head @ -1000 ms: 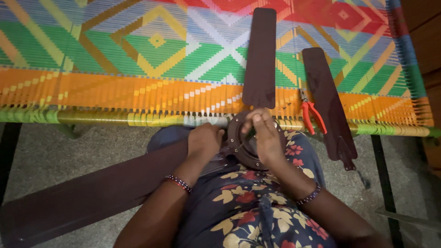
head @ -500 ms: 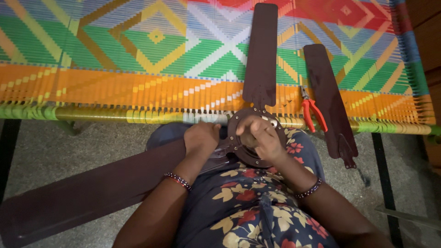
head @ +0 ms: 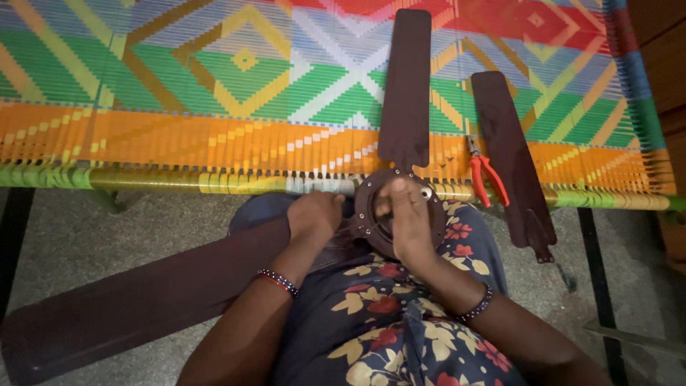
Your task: The person uses a screwdriver to tighten screws on the central hub of a ceiling fan resting on their lap. They remove one fan blade, then reattach it and continue tightening the hub screws.
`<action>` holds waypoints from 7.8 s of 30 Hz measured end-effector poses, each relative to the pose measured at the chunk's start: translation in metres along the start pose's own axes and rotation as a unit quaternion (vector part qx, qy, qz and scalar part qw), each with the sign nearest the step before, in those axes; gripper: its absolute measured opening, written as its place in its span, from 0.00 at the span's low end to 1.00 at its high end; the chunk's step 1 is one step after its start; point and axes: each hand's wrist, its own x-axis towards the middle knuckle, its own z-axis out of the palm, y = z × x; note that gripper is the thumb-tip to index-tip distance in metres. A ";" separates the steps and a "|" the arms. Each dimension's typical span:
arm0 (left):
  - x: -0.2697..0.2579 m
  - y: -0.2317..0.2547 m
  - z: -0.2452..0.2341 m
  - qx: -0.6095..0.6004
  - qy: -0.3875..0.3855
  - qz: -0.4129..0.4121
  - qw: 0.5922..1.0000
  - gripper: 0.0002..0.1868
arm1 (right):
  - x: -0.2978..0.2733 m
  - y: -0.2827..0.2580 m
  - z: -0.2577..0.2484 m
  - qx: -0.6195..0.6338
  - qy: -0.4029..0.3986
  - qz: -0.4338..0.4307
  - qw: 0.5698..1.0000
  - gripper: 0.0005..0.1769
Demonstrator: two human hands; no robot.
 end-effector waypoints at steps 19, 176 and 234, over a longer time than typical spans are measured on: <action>0.000 -0.010 0.017 -0.048 0.076 0.041 0.995 0.21 | 0.031 0.032 -0.045 0.187 -0.311 0.073 0.929 0.31; 0.009 -0.016 -0.007 -0.112 0.194 0.369 0.902 0.23 | 0.032 0.019 0.009 0.124 -0.071 0.062 0.988 0.18; 0.025 -0.023 -0.007 -0.060 -0.001 0.031 0.998 0.19 | 0.056 -0.092 0.009 -0.771 -0.420 0.015 0.479 0.12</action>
